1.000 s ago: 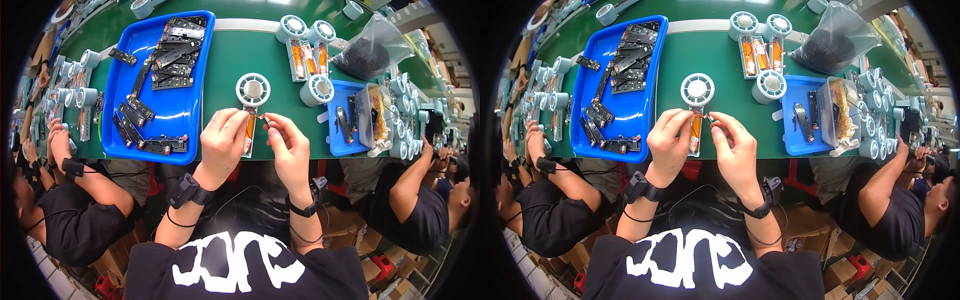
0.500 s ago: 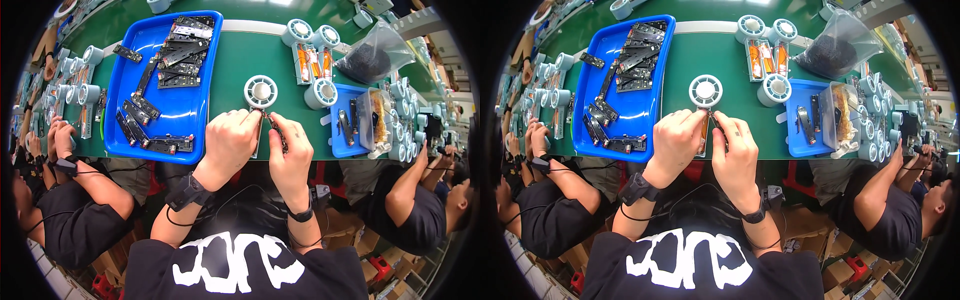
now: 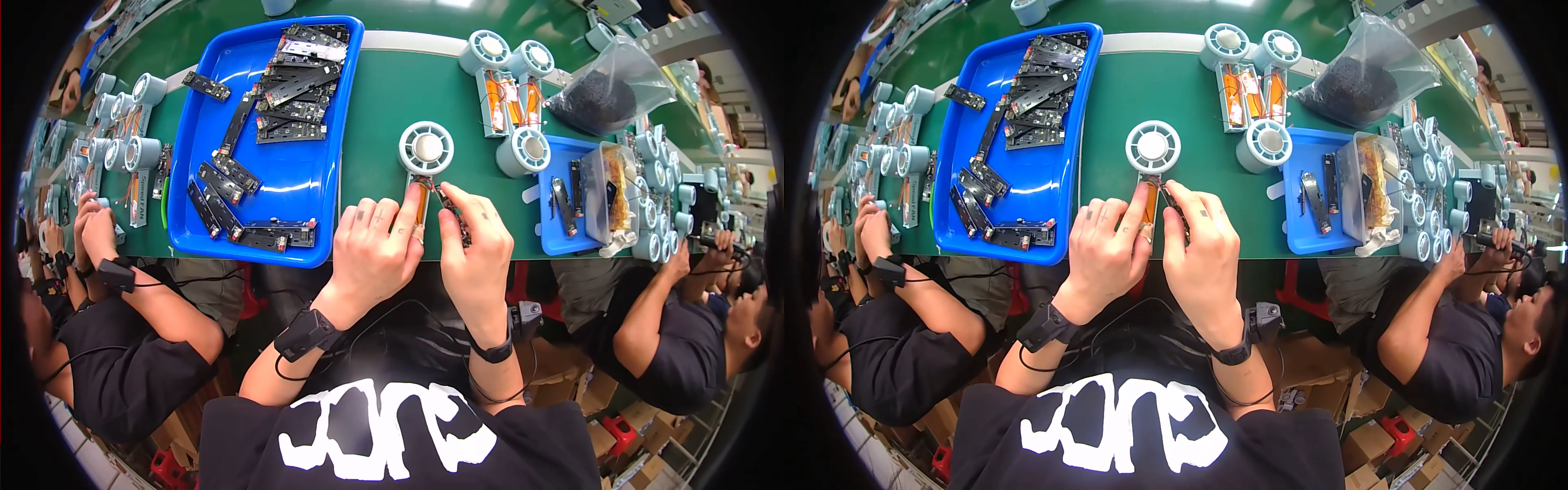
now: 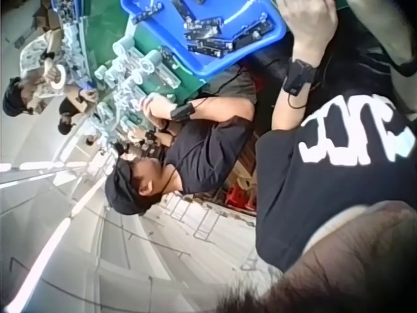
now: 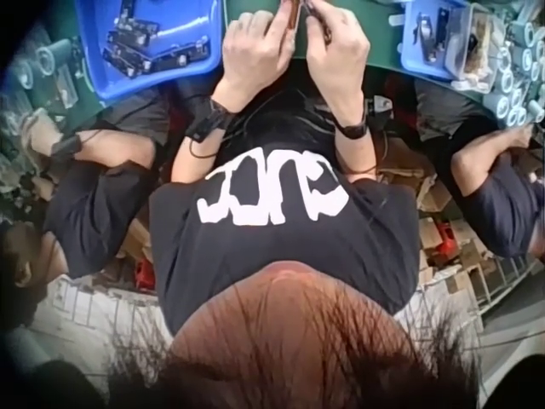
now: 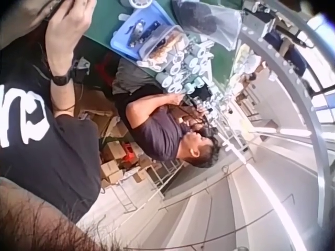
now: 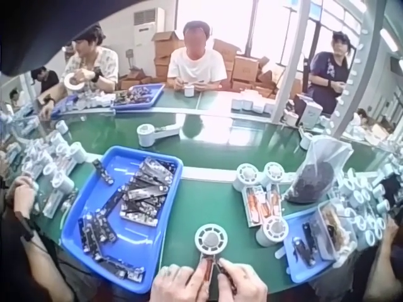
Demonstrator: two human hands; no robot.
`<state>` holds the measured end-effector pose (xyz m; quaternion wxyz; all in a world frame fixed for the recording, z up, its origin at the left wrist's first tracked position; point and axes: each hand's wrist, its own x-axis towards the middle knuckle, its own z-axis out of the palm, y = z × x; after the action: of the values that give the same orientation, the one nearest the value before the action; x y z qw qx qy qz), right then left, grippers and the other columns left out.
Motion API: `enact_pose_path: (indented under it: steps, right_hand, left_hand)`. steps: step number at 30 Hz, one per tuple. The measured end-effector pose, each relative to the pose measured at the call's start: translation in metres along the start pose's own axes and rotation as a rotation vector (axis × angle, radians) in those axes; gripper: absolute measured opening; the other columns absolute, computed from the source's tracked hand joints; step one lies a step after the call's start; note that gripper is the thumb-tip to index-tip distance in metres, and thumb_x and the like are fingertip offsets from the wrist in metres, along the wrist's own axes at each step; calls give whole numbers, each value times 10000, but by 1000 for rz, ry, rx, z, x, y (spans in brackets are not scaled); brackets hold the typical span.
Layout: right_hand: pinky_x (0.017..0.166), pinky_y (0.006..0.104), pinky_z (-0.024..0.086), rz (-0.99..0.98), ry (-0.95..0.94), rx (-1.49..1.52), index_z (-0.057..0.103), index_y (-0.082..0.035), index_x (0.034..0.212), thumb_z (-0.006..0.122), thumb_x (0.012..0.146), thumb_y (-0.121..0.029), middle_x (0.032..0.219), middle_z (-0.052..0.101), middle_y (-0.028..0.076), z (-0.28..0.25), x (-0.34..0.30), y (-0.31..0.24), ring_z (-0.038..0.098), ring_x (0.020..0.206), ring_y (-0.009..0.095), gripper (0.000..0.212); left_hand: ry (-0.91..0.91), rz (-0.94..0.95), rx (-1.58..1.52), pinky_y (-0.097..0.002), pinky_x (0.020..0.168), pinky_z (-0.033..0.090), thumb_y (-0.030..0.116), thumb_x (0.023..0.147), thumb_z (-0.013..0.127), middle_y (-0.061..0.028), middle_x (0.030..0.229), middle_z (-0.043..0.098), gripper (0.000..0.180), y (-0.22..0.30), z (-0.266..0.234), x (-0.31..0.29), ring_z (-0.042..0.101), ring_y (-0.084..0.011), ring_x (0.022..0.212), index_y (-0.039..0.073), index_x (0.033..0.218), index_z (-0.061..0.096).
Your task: The person picks up a circuit board from a tray, connects wires from a fan housing to the board by hand, and presses the board into the housing. They then repeat the process with a second circuit board and fan housing before setting the assembly aside.
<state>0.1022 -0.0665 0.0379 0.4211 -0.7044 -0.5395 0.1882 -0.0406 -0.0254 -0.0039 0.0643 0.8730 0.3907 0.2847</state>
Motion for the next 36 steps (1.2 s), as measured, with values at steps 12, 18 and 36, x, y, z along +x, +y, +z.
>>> enact_pose_path:
  steps: [12, 18, 36]
  right_hand:
    - [711, 335, 534, -63, 16, -63, 687, 10, 1176, 648, 908, 2, 997, 695, 158, 8, 3, -2, 674, 801, 247, 271]
    - [676, 305, 529, -17, 14, -27, 675, 18, 1189, 644, 919, 1, 996, 687, 132, 12, -2, 10, 663, 769, 193, 272]
    - [668, 313, 513, 13, 128, -105, 685, 30, 1171, 663, 914, -20, 959, 634, 123, 26, -8, 1, 629, 753, 194, 263]
  left_hand:
    - [-132, 28, 6, -389, 744, 432, 160, 847, 611, -96, 895, 559, 516, -6, -12, 18, 556, -257, 820, -12, 1333, 586]
    - [-16, -27, -197, -401, 762, 442, 138, 838, 610, -94, 912, 571, 496, -9, -2, 10, 562, -267, 833, -8, 1311, 603]
    - [113, -311, -815, -474, 974, 498, 21, 873, 532, -291, 1210, 585, 446, 1, 6, -5, 594, -428, 1116, -95, 1303, 561]
